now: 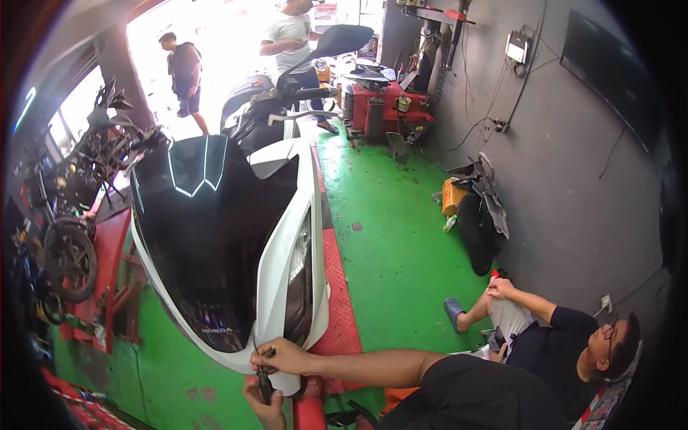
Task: Removing body panels from a motorcycle using a screwdriver and hands.
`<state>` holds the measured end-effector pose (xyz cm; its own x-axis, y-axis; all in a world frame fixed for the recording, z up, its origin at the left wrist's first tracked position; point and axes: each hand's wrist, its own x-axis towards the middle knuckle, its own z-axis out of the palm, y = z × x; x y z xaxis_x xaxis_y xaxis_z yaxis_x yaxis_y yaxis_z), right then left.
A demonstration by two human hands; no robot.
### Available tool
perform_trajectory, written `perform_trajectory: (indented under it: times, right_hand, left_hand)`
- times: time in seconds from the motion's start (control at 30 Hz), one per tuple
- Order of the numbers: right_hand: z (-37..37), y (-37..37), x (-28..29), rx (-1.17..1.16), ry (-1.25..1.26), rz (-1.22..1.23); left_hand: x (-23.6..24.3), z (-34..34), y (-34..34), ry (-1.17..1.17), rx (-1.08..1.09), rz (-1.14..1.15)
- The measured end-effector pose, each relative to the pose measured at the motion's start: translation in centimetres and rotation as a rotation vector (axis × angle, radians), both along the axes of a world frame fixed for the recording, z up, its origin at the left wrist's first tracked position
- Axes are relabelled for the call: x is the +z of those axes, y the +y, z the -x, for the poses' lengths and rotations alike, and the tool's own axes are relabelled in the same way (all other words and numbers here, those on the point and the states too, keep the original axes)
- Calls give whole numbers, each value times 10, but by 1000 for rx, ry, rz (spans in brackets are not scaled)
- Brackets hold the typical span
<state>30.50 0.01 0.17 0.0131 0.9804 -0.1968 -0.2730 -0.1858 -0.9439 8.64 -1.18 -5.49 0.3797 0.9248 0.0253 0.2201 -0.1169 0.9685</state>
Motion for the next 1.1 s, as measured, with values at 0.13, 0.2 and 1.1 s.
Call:
perform_trajectory:
  times: [0.13, 0.2, 1.1]
  right_hand:
    - [10, 2, -3, -53, -5, -21]
    - [12, 0, -3, -74, -5, -21]
    - [15, 5, -13, -106, 408, -64]
  left_hand:
    - [-10, -12, -21, -117, 355, 136]
    - [-14, -7, -14, -115, 287, 53]
    - [27, -44, -34, -446, 307, 757]
